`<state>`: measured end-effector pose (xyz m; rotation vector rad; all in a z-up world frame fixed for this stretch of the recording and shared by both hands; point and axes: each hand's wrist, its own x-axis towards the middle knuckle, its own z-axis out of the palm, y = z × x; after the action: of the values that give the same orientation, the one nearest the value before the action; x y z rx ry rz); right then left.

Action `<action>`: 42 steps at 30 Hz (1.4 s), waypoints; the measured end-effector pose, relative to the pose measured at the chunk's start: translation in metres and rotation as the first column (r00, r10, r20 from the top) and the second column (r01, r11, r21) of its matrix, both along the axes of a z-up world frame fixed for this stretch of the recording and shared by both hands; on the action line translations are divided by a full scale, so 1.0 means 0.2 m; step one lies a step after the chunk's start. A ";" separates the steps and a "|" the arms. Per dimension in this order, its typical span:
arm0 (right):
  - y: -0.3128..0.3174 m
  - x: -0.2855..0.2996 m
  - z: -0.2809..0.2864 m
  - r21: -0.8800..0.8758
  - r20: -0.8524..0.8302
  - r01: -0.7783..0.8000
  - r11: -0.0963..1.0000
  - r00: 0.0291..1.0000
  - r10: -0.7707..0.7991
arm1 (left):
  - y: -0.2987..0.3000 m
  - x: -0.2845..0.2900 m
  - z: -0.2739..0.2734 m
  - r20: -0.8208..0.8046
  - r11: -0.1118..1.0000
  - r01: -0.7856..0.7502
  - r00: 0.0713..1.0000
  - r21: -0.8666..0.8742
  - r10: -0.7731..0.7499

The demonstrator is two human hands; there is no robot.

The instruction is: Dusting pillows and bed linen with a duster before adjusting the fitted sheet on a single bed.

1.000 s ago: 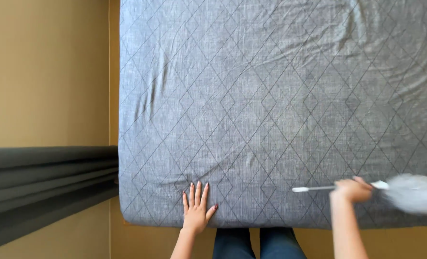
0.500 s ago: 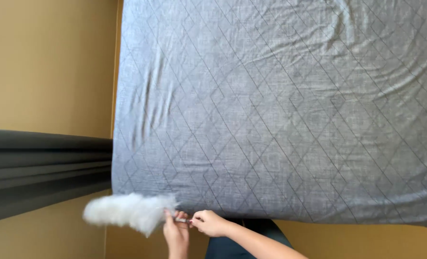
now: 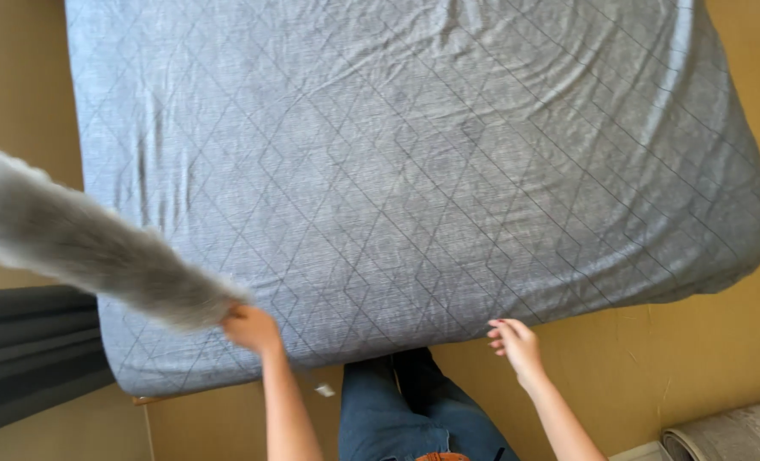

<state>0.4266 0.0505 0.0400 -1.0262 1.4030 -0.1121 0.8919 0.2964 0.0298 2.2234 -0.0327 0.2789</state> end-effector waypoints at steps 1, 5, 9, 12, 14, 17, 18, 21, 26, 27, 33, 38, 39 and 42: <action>-0.05 -0.10 0.00 -0.034 0.003 0.102 0.994 0.995 -0.102 | -0.08 -0.02 -0.13 -0.253 0.992 -0.073 0.963 0.103 0.097; 0.19 -0.34 -0.12 -0.069 -0.057 -0.014 0.998 0.998 0.010 | -0.63 -0.90 -0.45 -0.354 0.225 0.650 0.634 0.726 -0.687; 1.10 -0.75 -0.65 0.137 -0.064 -0.377 0.916 0.920 0.388 | -1.07 -1.72 -0.05 -0.787 -0.129 0.980 0.040 0.151 -0.616; 0.96 -0.88 -1.12 -0.030 -0.105 -0.462 0.886 0.883 0.457 | -1.07 -1.91 0.05 -0.704 -0.473 0.850 -0.189 0.231 -0.685; 0.90 -0.79 -0.99 -0.031 -0.187 -0.441 0.897 0.884 0.428 | -0.99 -1.80 0.12 -0.670 -0.529 0.805 -0.239 0.268 -0.703; 0.71 -0.65 -0.82 0.267 -0.198 -0.233 0.935 0.936 0.290 | -0.80 -1.33 0.17 -0.687 -0.228 0.939 0.013 0.259 -0.726; 0.67 -0.66 -0.85 0.287 -0.190 -0.202 0.936 0.946 0.262 | -0.70 -1.14 0.09 -0.652 0.122 0.943 0.304 0.309 -0.694; 0.54 -0.69 -0.91 0.270 -0.204 -0.159 0.950 0.954 0.218 | -0.47 -0.50 0.21 -0.748 0.846 0.518 0.609 0.124 -0.263; 0.32 -0.60 -0.73 0.184 -0.254 -0.090 0.979 0.958 0.136 | 0.27 0.21 0.16 -0.716 0.464 -0.605 0.691 -0.647 -0.098; 0.29 -0.54 -0.65 0.167 -0.225 -0.066 0.984 0.969 0.104 | 0.43 0.27 0.09 -0.709 0.386 -0.641 0.704 -0.664 -0.049; 0.36 -0.12 -0.31 0.166 -0.107 -0.148 0.975 0.980 0.167 | 0.62 0.04 0.09 -0.707 0.454 -0.678 0.694 -0.578 0.137; 0.61 0.51 -0.07 0.161 0.106 -0.336 0.928 0.941 0.322 | 0.36 -0.07 0.25 -0.744 0.537 -0.604 0.664 -0.589 -0.068; 0.68 0.65 0.01 0.191 0.182 -0.375 0.907 0.922 0.342 | 0.33 -0.09 0.32 -0.754 0.577 -0.561 0.638 -0.593 -0.155; 0.92 1.07 0.33 0.273 0.365 -0.450 0.851 0.866 0.341 | 0.32 -0.11 0.43 -0.686 0.587 -0.411 0.618 -0.698 -0.383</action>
<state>0.6404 0.2348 0.1053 -0.9334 0.8619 0.2736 0.8690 0.3604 0.1148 1.1909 0.5222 -0.6417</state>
